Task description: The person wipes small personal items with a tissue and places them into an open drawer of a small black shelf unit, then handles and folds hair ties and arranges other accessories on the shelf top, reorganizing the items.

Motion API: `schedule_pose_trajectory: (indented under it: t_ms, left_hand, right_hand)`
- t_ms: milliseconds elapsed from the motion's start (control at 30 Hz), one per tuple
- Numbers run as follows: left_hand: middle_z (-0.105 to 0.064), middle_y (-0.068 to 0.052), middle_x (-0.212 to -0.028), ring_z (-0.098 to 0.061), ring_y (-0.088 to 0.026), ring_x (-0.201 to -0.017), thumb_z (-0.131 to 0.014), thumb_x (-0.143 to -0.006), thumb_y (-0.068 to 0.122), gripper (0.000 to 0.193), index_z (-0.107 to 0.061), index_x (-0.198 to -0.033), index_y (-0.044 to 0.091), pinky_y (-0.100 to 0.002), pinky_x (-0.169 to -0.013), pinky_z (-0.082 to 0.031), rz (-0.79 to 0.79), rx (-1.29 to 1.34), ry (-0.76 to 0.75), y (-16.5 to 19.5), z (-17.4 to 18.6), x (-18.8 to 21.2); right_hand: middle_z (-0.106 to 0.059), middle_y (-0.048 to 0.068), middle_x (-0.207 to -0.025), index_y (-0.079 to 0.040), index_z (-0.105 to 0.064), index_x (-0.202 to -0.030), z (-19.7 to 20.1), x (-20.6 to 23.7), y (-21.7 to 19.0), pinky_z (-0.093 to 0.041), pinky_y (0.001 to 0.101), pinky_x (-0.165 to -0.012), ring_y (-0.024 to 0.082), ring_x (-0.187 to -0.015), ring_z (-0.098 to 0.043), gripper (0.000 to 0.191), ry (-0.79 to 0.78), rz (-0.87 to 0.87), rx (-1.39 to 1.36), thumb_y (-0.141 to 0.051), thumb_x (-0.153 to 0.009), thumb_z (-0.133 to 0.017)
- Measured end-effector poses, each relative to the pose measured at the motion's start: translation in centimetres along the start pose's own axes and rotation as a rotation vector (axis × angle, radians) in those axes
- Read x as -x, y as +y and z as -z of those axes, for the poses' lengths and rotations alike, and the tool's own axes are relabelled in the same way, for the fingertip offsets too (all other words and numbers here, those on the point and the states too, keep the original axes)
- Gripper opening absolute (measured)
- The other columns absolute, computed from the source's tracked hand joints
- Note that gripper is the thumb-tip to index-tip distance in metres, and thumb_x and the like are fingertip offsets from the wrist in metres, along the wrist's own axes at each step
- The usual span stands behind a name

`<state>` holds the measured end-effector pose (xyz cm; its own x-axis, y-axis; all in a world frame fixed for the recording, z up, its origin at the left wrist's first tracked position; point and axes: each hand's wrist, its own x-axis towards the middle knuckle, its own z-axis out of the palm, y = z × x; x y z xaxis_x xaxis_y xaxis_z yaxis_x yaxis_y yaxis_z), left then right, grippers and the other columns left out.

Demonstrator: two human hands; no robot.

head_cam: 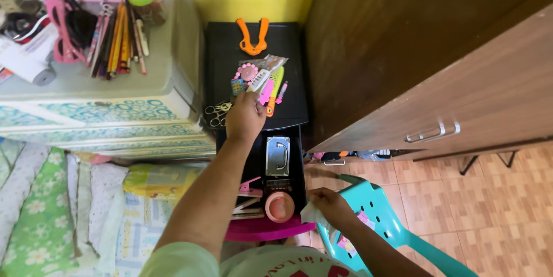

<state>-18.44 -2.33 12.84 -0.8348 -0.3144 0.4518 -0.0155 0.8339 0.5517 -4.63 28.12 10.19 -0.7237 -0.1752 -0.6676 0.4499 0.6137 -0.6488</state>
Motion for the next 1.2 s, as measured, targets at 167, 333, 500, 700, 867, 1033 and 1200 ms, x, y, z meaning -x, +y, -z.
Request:
schedule_pose_trajectory:
  t_ms: [167, 333, 500, 700, 867, 1033, 1200]
  left_hand:
    - [-0.07, -0.01, -0.094, -0.071, -0.028, -0.082, -0.071, -0.088, 0.016, 0.015, -0.069, -0.1, 0.008, -0.04, -0.072, -0.057, 0.245, 0.164, 0.231, -0.3, 0.3, 0.8]
    - [-0.072, -0.011, -0.09, -0.071, -0.022, -0.079, -0.073, -0.087, 0.015, 0.017, -0.07, -0.099, 0.004, -0.036, -0.072, -0.057, 0.356, 0.259, 0.352, -1.7, 2.1, 2.9]
    - [-0.077, -0.007, -0.079, -0.07, -0.01, -0.065, -0.062, -0.097, 0.02, 0.023, -0.076, -0.089, 0.002, -0.026, -0.059, -0.055, 0.828, 0.756, -0.086, -0.9, 5.0, 8.9]
    - [-0.074, -0.007, -0.085, -0.07, -0.013, -0.07, -0.071, -0.083, 0.017, 0.028, -0.067, -0.108, 0.004, -0.027, -0.061, -0.057, 0.675, 1.047, -0.528, 3.3, 7.0, 18.1]
    - [-0.072, -0.009, -0.084, -0.068, -0.016, -0.071, -0.063, -0.101, 0.025, 0.025, -0.069, -0.108, 0.002, -0.028, -0.064, -0.053, 0.439, 0.714, -0.805, 1.2, 6.6, 20.1]
    - [-0.058, -0.012, -0.078, -0.052, -0.02, -0.063, -0.057, -0.106, 0.026, 0.028, -0.051, -0.12, 0.003, -0.039, -0.056, -0.043, 0.817, 0.912, -0.903, -1.4, 6.2, 20.9]
    - [-0.074, -0.012, -0.093, -0.069, -0.025, -0.081, -0.051, -0.105, 0.029, 0.028, -0.063, -0.116, 0.006, -0.04, -0.072, -0.053, 0.48, 0.572, -0.792, -4.4, 9.0, 19.7]
  right_hand:
    - [-0.077, 0.006, -0.104, -0.011, -0.073, -0.121, 0.5, -0.2, -1.4, -0.057, 0.0306, -0.08, 0.016, -0.089, -0.073, 0.033, -0.05, 0.039, -0.039, -0.025, -0.093, -0.062]
    - [-0.075, 0.008, -0.107, -0.008, -0.069, -0.125, 0.1, -1.9, -0.9, -0.057, 0.0328, -0.083, 0.019, -0.095, -0.071, 0.035, -0.074, 0.109, -0.079, -0.018, -0.092, -0.066]
    - [-0.068, 0.012, -0.12, -0.001, -0.059, -0.132, -0.3, -4.2, -1.8, -0.055, 0.0415, -0.095, 0.024, -0.109, -0.066, 0.041, -0.191, 0.161, -0.939, -0.003, -0.091, -0.057]
    - [-0.068, 0.012, -0.117, 0.001, -0.057, -0.129, -3.4, -4.0, -7.0, -0.053, 0.04, -0.097, 0.023, -0.107, -0.067, 0.032, -0.2, 0.242, -1.263, -0.012, -0.1, -0.054]
    - [-0.072, 0.013, -0.108, 0.005, -0.063, -0.127, -7.8, -1.0, -9.1, -0.055, 0.0328, -0.083, 0.019, -0.092, -0.069, 0.034, -0.123, 0.216, -0.949, -0.012, -0.098, -0.067]
    - [-0.073, 0.014, -0.104, 0.005, -0.063, -0.119, -8.9, -0.1, -8.0, -0.059, 0.0331, -0.076, 0.02, -0.087, -0.07, 0.03, -0.113, 0.149, -0.89, -0.012, -0.096, -0.07]
    - [-0.073, 0.016, -0.108, 0.006, -0.064, -0.121, -9.2, 2.3, -6.5, -0.061, 0.0373, -0.08, 0.025, -0.091, -0.072, 0.029, 0.183, 0.203, -0.938, -0.011, -0.097, -0.064]
